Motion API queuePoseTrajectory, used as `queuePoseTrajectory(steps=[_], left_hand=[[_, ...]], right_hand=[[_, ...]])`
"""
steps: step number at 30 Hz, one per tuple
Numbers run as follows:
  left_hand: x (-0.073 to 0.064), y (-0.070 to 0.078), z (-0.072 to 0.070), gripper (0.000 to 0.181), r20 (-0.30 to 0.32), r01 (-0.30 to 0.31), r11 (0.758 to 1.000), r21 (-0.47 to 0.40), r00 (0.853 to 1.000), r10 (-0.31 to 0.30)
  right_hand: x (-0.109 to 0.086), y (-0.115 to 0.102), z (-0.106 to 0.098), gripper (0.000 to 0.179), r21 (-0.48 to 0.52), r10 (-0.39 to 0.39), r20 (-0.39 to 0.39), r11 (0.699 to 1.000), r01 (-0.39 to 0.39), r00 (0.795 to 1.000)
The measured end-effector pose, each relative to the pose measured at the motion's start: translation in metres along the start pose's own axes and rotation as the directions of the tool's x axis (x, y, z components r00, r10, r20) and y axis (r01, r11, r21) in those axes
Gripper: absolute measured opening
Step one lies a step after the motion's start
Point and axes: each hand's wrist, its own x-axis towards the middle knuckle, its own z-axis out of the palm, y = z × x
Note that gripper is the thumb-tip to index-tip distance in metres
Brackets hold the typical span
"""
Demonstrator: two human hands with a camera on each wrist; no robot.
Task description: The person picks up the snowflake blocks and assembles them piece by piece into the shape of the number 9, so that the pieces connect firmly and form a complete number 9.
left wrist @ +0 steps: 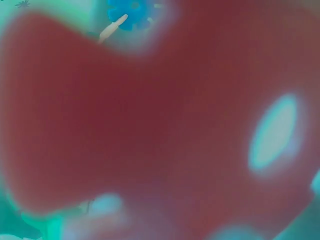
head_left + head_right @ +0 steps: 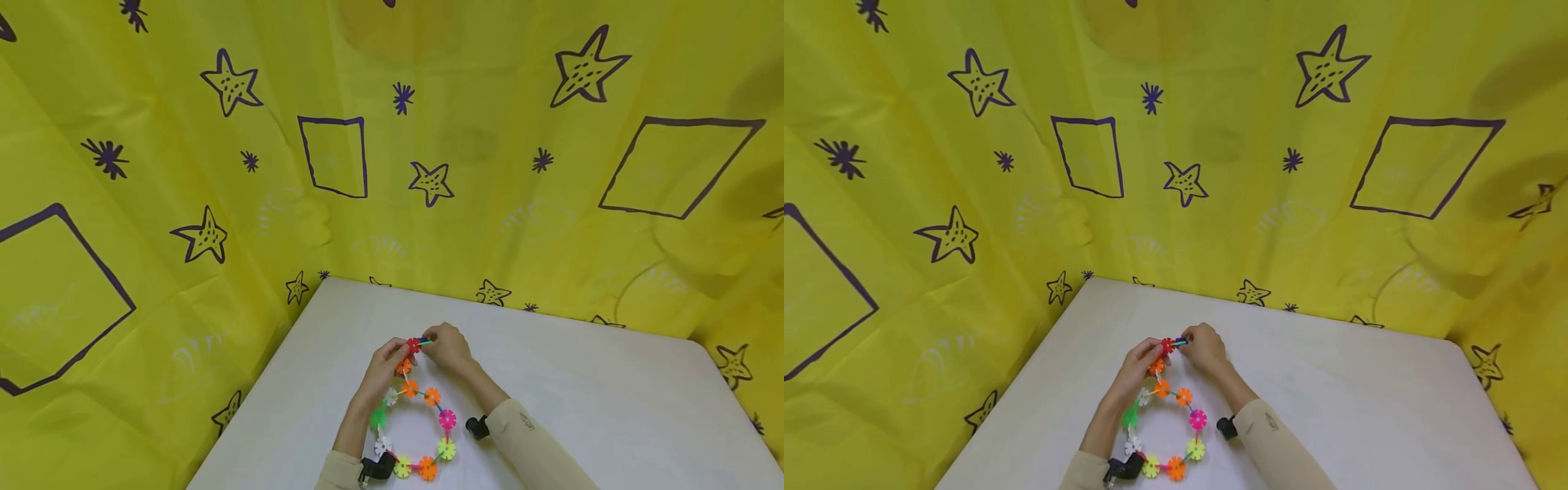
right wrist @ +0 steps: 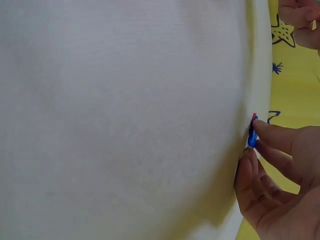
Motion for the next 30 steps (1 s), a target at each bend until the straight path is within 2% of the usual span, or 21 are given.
queuePoseTrajectory(steps=[4,7,10,14,20,24,28,30], left_hand=[[0.000,0.000,0.001,0.031,-0.002,0.002,1.000,0.003,1.000,-0.002],[0.001,0.000,0.002,0.031,-0.013,0.018,1.000,-0.008,1.000,-0.018],[0.001,0.002,0.003,0.032,-0.025,0.033,0.999,-0.005,0.999,-0.033],[0.000,0.004,0.003,0.034,-0.036,0.036,0.999,0.036,0.999,-0.035],[0.000,0.005,0.003,0.038,-0.060,0.046,0.997,0.062,0.997,-0.042],[0.000,0.004,0.004,0.038,-0.068,0.051,0.997,0.050,0.997,-0.048],[0.000,0.004,0.008,0.037,-0.066,0.044,0.998,0.042,0.997,-0.041],[0.000,0.003,0.009,0.036,-0.060,0.038,0.999,0.039,0.998,-0.036]], right_hand=[[-0.004,0.000,-0.003,0.014,0.045,0.054,-0.048,0.998,-0.052,0.997],[-0.011,0.002,-0.007,0.013,0.182,0.110,-0.068,0.979,-0.096,0.992],[-0.018,0.003,-0.013,0.010,0.364,0.155,-0.073,0.924,-0.118,0.985],[-0.029,0.000,-0.024,0.013,0.555,0.189,-0.085,0.825,-0.111,0.978],[-0.043,-0.004,-0.033,0.020,0.720,0.223,-0.042,0.683,-0.125,0.974],[-0.052,-0.009,-0.036,0.021,0.772,0.234,-0.020,0.621,-0.133,0.972],[-0.058,-0.011,-0.037,0.023,0.797,0.241,-0.021,0.590,-0.129,0.970],[-0.061,-0.011,-0.038,0.023,0.801,0.242,-0.029,0.586,-0.123,0.970]])
